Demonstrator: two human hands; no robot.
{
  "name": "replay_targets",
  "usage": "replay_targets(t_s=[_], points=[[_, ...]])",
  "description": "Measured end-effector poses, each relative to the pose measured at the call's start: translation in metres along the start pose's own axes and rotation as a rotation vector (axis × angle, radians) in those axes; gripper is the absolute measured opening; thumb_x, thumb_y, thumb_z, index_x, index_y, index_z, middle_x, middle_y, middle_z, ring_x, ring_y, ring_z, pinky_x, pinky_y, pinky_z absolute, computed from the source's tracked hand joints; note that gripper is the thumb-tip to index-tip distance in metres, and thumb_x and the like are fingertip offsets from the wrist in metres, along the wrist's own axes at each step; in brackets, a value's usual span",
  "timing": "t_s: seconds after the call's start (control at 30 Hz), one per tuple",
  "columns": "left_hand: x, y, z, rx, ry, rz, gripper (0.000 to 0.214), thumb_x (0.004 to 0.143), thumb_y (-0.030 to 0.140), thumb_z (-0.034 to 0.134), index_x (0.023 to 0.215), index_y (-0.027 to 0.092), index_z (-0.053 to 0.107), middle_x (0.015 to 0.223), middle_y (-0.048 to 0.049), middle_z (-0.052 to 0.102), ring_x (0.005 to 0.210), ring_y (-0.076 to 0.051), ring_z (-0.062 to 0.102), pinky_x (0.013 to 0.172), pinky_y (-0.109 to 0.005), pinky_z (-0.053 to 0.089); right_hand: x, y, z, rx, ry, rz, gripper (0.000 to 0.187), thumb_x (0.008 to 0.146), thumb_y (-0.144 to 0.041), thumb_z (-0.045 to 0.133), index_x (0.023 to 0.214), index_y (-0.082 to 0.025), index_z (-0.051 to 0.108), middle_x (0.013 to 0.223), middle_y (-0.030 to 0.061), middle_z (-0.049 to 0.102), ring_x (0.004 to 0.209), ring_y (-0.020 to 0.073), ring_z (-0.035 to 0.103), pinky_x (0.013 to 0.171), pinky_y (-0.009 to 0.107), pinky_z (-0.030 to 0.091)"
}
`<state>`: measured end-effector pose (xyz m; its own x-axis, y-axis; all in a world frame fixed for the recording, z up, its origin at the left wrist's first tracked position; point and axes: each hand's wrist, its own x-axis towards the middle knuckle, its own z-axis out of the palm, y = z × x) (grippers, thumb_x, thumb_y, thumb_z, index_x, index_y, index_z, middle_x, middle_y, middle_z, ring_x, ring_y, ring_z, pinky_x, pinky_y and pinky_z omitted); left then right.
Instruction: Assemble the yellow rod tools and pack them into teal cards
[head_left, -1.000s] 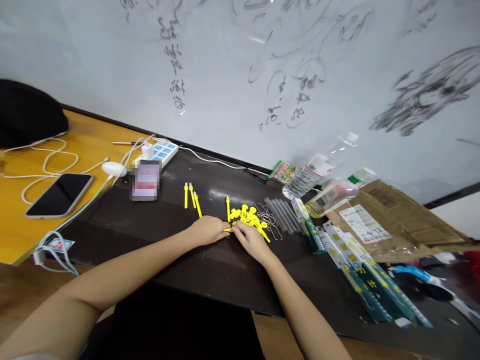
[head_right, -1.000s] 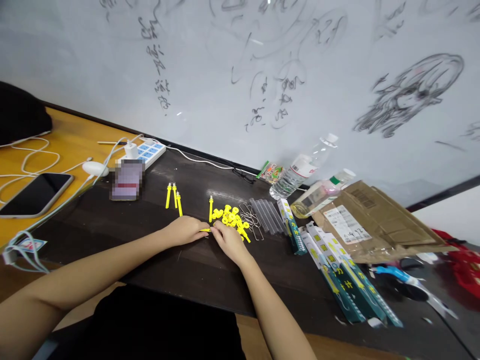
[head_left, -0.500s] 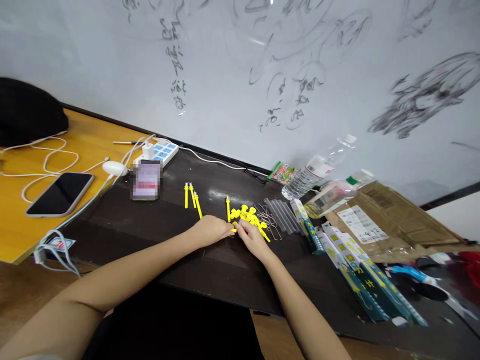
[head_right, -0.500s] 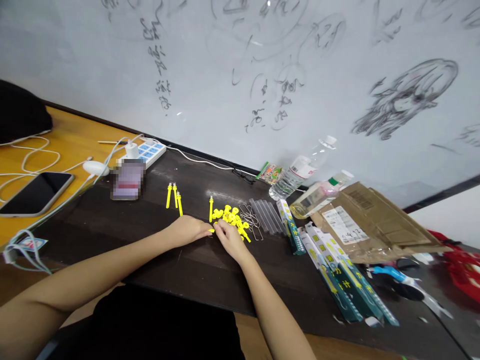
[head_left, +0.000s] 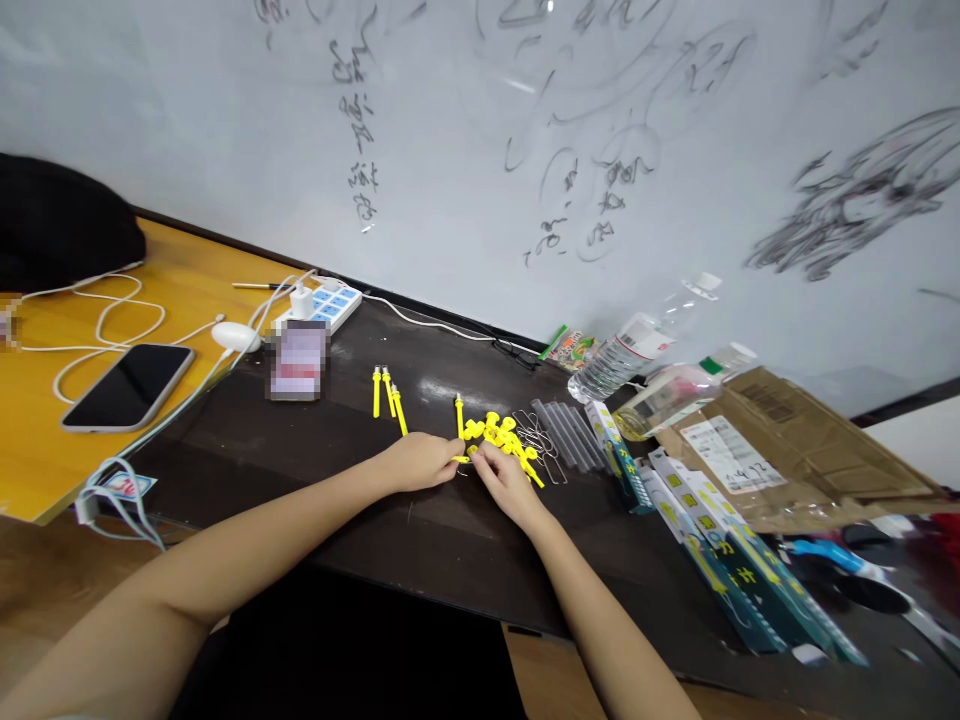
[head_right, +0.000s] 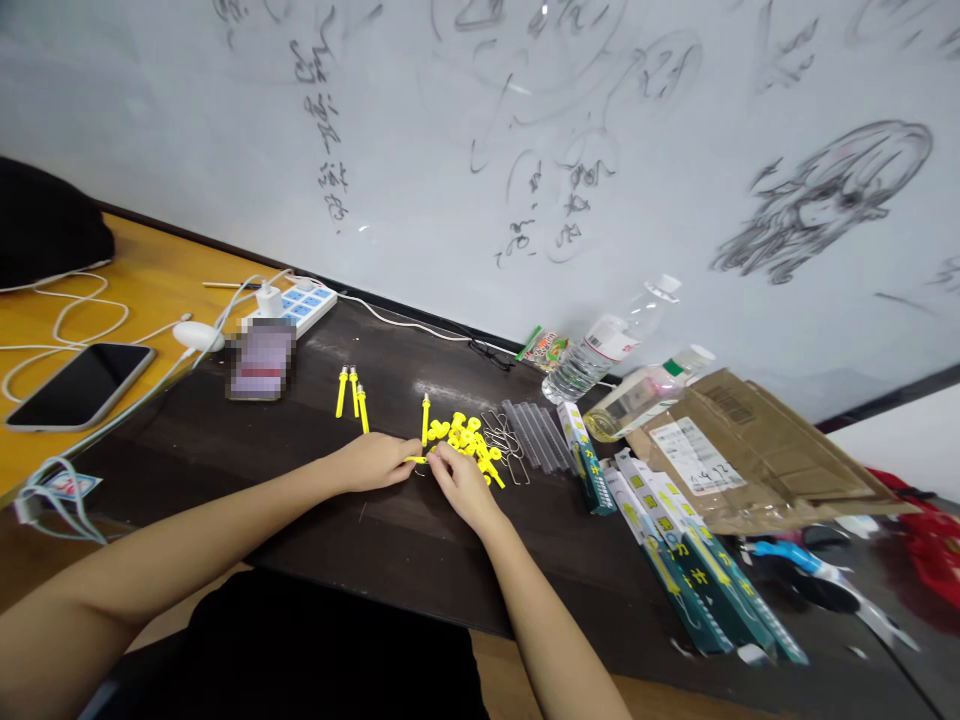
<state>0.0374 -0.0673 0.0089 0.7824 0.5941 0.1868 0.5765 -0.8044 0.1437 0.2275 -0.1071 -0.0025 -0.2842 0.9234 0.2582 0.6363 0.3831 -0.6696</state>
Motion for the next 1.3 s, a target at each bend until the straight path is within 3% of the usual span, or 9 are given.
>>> replay_targets(t_s=[0.33,0.5,0.7,0.83,1.0,1.13,1.2,1.3], points=[[0.005,-0.012,0.003,-0.076,0.031,0.075,0.023,0.093,0.031,0.043,0.098,0.022,0.064,0.089,-0.0021,0.067,0.084,-0.018,0.06,0.073,-0.027,0.04,0.0,0.0,-0.002,-0.041,0.013,0.029,0.028,0.091,-0.032,0.042,0.065,-0.02,0.039,0.061,-0.0033,0.044,0.056,0.0116,0.043,0.056,0.024,0.032],[0.006,-0.014,0.003,0.009,0.152,0.135,0.021,0.091,0.032,0.047,0.094,0.024,0.066,0.089,-0.0019,0.061,0.087,-0.017,0.053,0.074,-0.028,0.034,0.0,0.0,-0.001,0.112,0.014,0.029,0.032,0.089,-0.037,0.045,0.062,-0.02,0.04,0.058,-0.003,0.045,0.056,0.0116,0.045,0.056,0.024,0.037],[0.006,-0.006,0.001,0.155,0.217,0.17,0.025,0.092,0.032,0.046,0.082,0.02,0.067,0.086,-0.0038,0.055,0.086,-0.018,0.049,0.069,-0.029,0.03,0.002,0.006,0.009,0.401,-0.043,0.22,0.032,0.084,-0.047,0.049,0.066,-0.021,0.044,0.055,-0.0031,0.057,0.033,0.0064,0.037,0.033,0.019,0.028],[0.007,-0.002,0.008,0.156,0.171,0.148,0.024,0.093,0.029,0.045,0.087,0.019,0.066,0.084,-0.0038,0.058,0.085,-0.017,0.052,0.069,-0.029,0.032,0.004,0.006,0.017,0.422,0.046,0.243,0.036,0.08,-0.047,0.054,0.062,-0.021,0.039,0.054,-0.0027,0.058,0.03,0.0048,0.037,0.029,0.018,0.025],[0.006,0.003,0.004,-0.036,0.215,-0.031,0.028,0.092,0.035,0.044,0.112,0.019,0.057,0.092,-0.0041,0.065,0.081,-0.017,0.059,0.066,-0.026,0.036,0.005,0.006,0.017,0.444,0.142,0.225,0.033,0.082,-0.044,0.053,0.062,-0.022,0.038,0.043,-0.0069,0.048,0.027,0.0052,0.034,0.03,0.019,0.023],[0.002,0.008,-0.001,-0.217,0.164,-0.106,0.034,0.091,0.042,0.043,0.081,0.016,0.063,0.073,-0.0048,0.065,0.069,-0.017,0.059,0.059,-0.024,0.034,0.005,0.008,0.013,0.45,0.174,0.231,0.031,0.084,-0.041,0.051,0.062,-0.022,0.04,0.037,-0.0092,0.042,0.026,0.0063,0.033,0.032,0.02,0.024],[0.002,0.011,0.002,-0.416,0.082,-0.146,0.041,0.088,0.047,0.044,0.068,0.016,0.062,0.06,-0.0033,0.06,0.058,-0.015,0.056,0.055,-0.024,0.033,0.004,0.007,0.012,0.446,0.2,0.23,0.031,0.084,-0.04,0.051,0.062,-0.022,0.041,0.035,-0.0096,0.04,0.026,0.0065,0.033,0.032,0.02,0.024],[0.005,0.013,0.01,-0.91,-0.02,-0.314,0.045,0.09,0.051,0.035,0.081,0.016,0.061,0.055,0.0013,0.054,0.041,-0.01,0.045,0.045,-0.022,0.031,0.004,0.003,0.012,0.449,0.249,0.215,0.03,0.085,-0.04,0.05,0.063,-0.022,0.041,0.036,-0.0098,0.039,0.027,0.0066,0.032,0.032,0.02,0.025]])
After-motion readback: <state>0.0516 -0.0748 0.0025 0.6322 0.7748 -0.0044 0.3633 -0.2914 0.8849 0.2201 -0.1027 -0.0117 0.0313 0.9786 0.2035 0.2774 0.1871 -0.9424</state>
